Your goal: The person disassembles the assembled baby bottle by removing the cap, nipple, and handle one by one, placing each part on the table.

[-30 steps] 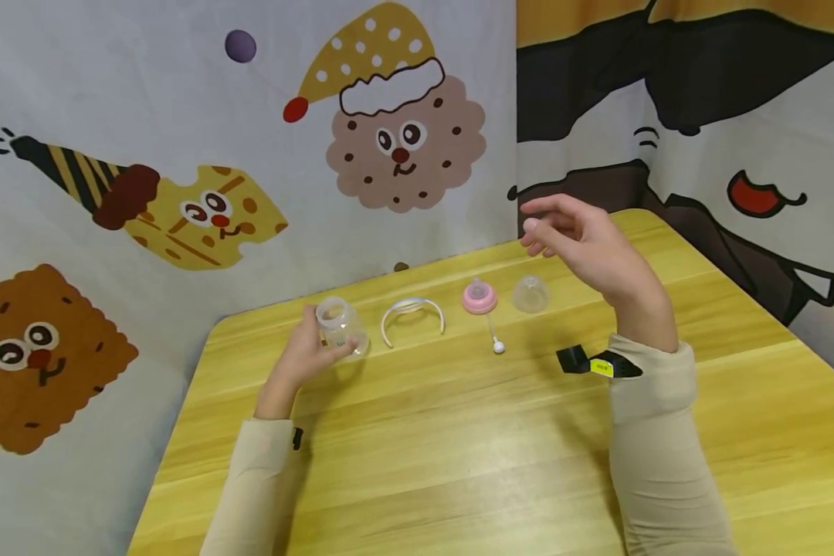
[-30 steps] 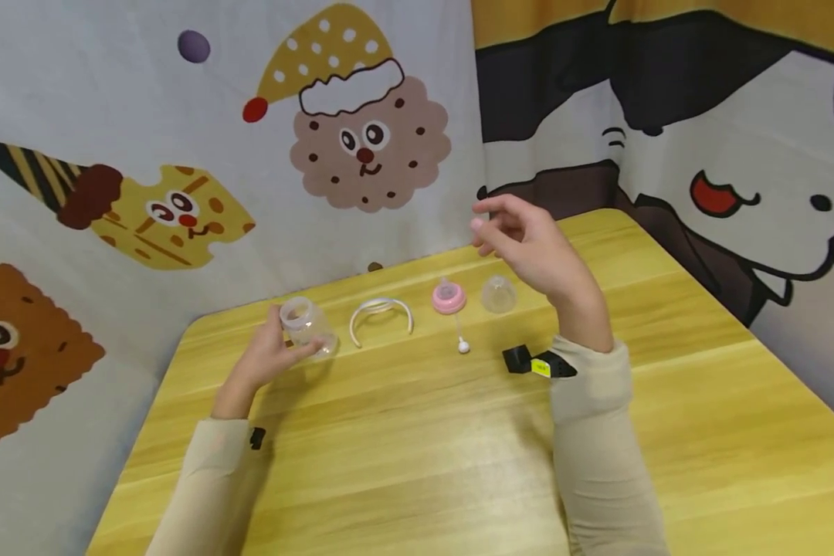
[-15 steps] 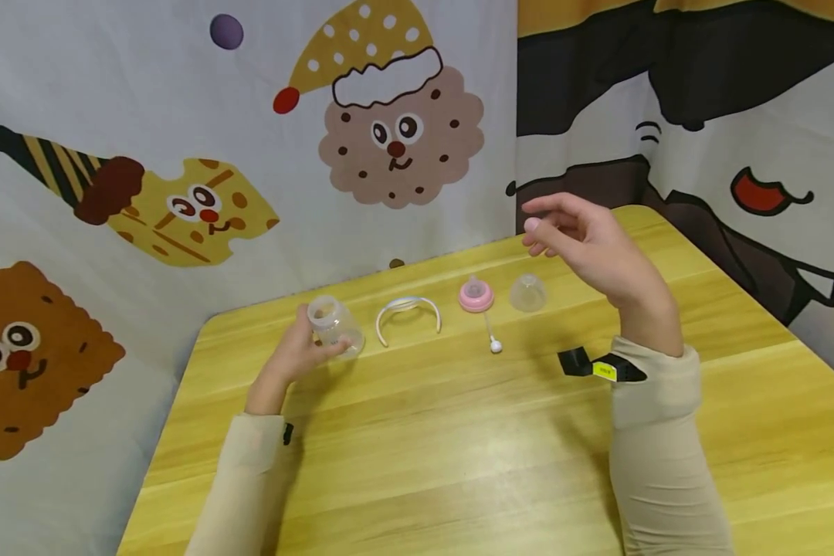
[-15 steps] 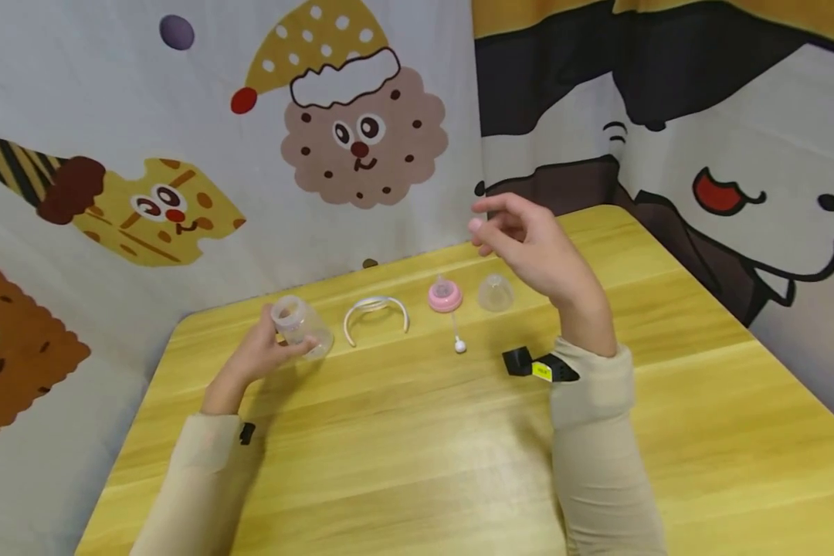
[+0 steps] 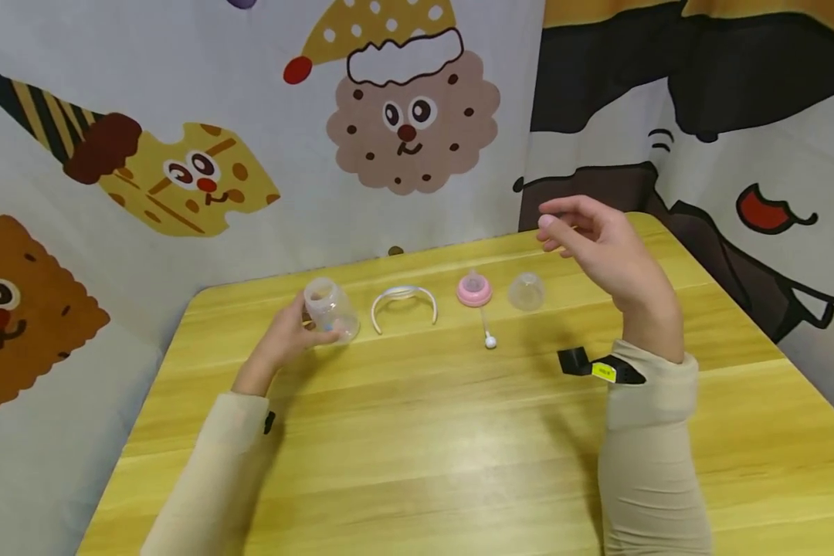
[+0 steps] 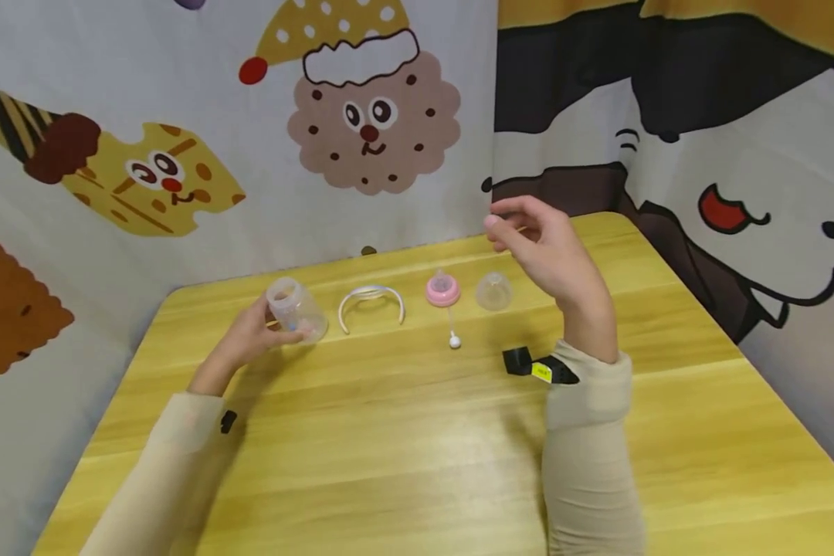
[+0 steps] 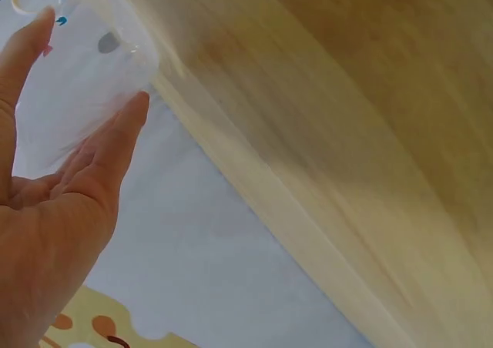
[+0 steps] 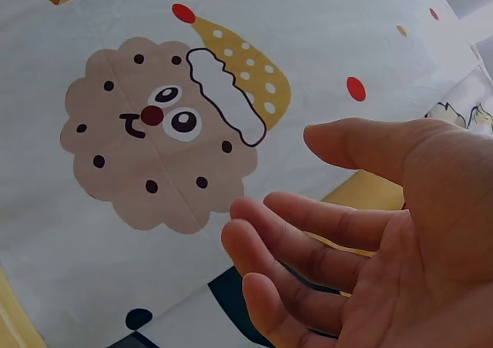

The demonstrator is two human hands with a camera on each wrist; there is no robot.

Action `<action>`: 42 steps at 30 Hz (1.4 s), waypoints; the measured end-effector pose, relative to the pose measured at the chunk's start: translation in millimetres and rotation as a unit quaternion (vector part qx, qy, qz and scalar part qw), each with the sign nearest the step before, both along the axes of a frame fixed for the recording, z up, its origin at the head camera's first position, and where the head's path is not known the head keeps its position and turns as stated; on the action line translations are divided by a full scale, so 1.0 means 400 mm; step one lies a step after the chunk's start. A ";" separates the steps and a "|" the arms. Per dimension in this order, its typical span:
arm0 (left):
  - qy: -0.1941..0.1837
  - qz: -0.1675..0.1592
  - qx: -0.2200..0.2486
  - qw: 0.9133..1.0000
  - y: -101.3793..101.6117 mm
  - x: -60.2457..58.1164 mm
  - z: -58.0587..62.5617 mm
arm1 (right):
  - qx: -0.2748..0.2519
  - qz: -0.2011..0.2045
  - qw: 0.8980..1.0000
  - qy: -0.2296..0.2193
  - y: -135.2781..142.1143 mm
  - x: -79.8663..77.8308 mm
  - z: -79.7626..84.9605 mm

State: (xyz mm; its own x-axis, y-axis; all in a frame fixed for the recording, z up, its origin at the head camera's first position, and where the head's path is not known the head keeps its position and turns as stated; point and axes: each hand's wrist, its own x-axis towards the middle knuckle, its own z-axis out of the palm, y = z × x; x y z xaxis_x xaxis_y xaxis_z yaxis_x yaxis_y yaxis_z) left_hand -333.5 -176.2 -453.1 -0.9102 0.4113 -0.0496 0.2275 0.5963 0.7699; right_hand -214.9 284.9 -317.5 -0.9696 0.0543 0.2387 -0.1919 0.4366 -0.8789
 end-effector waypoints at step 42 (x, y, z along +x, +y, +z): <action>0.157 0.045 -0.104 0.981 -0.014 0.151 0.185 | 0.021 -0.002 0.998 -0.054 0.033 0.054 0.032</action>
State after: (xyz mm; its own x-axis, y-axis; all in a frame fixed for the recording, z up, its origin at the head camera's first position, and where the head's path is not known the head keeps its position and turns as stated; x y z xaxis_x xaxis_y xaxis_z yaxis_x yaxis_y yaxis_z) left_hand -273.2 -181.8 -379.3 -0.9260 0.3394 0.1654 0.3737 0.7619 0.5290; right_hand -193.4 298.0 -304.6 -0.9895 0.0501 0.1353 -0.0956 0.4745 -0.8750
